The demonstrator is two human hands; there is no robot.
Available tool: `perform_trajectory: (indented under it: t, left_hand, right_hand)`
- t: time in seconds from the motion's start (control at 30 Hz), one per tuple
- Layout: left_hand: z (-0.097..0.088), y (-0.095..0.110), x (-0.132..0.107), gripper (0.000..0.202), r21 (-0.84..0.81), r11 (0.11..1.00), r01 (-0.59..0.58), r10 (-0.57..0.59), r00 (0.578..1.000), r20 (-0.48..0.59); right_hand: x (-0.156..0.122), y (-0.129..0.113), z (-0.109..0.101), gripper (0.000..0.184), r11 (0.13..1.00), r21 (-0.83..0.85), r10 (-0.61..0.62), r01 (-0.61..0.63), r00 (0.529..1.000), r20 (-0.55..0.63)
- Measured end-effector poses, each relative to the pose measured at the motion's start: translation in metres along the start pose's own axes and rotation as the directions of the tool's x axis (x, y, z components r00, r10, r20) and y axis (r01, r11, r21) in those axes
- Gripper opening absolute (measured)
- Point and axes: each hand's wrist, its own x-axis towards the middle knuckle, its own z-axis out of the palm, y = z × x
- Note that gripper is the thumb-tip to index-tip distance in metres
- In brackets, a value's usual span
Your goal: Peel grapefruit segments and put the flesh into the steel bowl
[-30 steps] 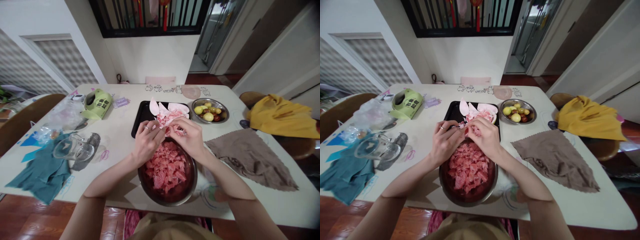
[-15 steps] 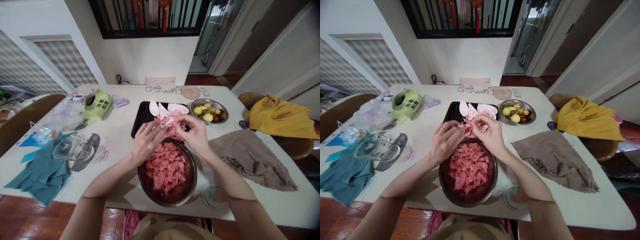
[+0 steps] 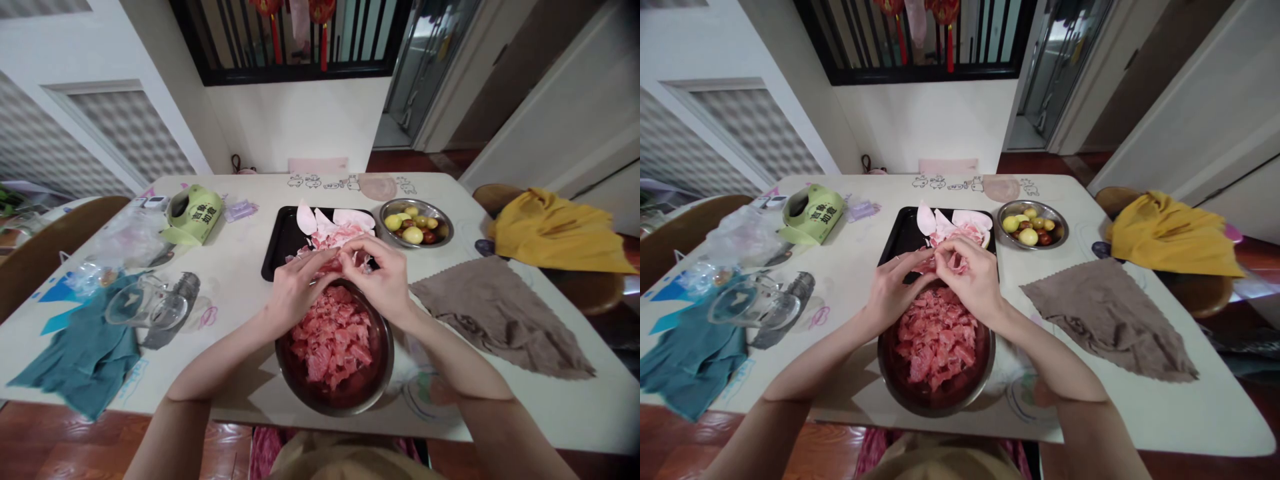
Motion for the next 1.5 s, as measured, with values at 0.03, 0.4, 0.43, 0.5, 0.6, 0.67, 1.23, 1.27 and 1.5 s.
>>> perform_trajectory:
  t: [0.03, 0.4, 0.43, 0.5, 0.6, 0.67, 1.23, 1.27, 1.5]
  left_hand:
    - [0.001, -0.002, -0.001, 0.025, -0.002, 1.000, -0.011, 0.011, 1.000, -0.016]
    - [-0.002, 0.002, 0.001, 0.031, -0.062, 0.997, -0.039, 0.033, 0.994, -0.105]
    - [-0.002, 0.002, 0.002, 0.036, -0.088, 0.996, -0.016, 0.009, 0.997, -0.080]
    - [0.000, 0.002, 0.004, 0.041, -0.154, 0.988, 0.026, -0.027, 1.000, -0.005]
    - [0.003, -0.001, 0.004, 0.024, -0.217, 0.975, 0.035, -0.027, 0.999, 0.040]
    - [0.004, -0.004, 0.002, 0.016, -0.196, 0.980, 0.013, -0.013, 1.000, 0.005]
    - [0.004, -0.016, -0.004, 0.030, -0.136, 0.932, -0.337, 0.299, 0.924, -0.237]
    - [0.004, -0.017, -0.004, 0.029, -0.130, 0.925, -0.358, 0.322, 0.918, -0.231]
    - [-0.001, -0.025, -0.011, 0.026, -0.140, 0.880, -0.453, 0.434, 0.889, -0.149]
  right_hand:
    - [-0.001, -0.002, 0.000, 0.008, 1.000, -0.007, -0.026, 0.026, 1.000, 0.002]
    - [-0.001, -0.002, 0.001, 0.007, 0.995, 0.084, 0.063, -0.058, 0.996, -0.059]
    - [-0.002, -0.002, 0.001, 0.007, 0.999, 0.047, 0.029, -0.026, 0.997, -0.066]
    - [-0.004, -0.003, 0.002, 0.008, 0.999, -0.014, -0.050, 0.049, 0.997, -0.066]
    - [-0.005, -0.002, 0.004, 0.011, 0.987, -0.039, -0.156, 0.154, 0.986, -0.052]
    - [-0.004, -0.002, 0.004, 0.014, 0.977, -0.033, -0.211, 0.209, 0.977, -0.043]
    - [-0.009, -0.025, -0.007, 0.020, 0.948, -0.088, -0.309, 0.307, 0.951, -0.008]
    - [-0.011, -0.026, -0.008, 0.021, 0.940, -0.113, -0.323, 0.322, 0.946, 0.005]
    - [-0.014, -0.033, -0.010, 0.014, 0.972, -0.044, -0.230, 0.231, 0.972, 0.041]
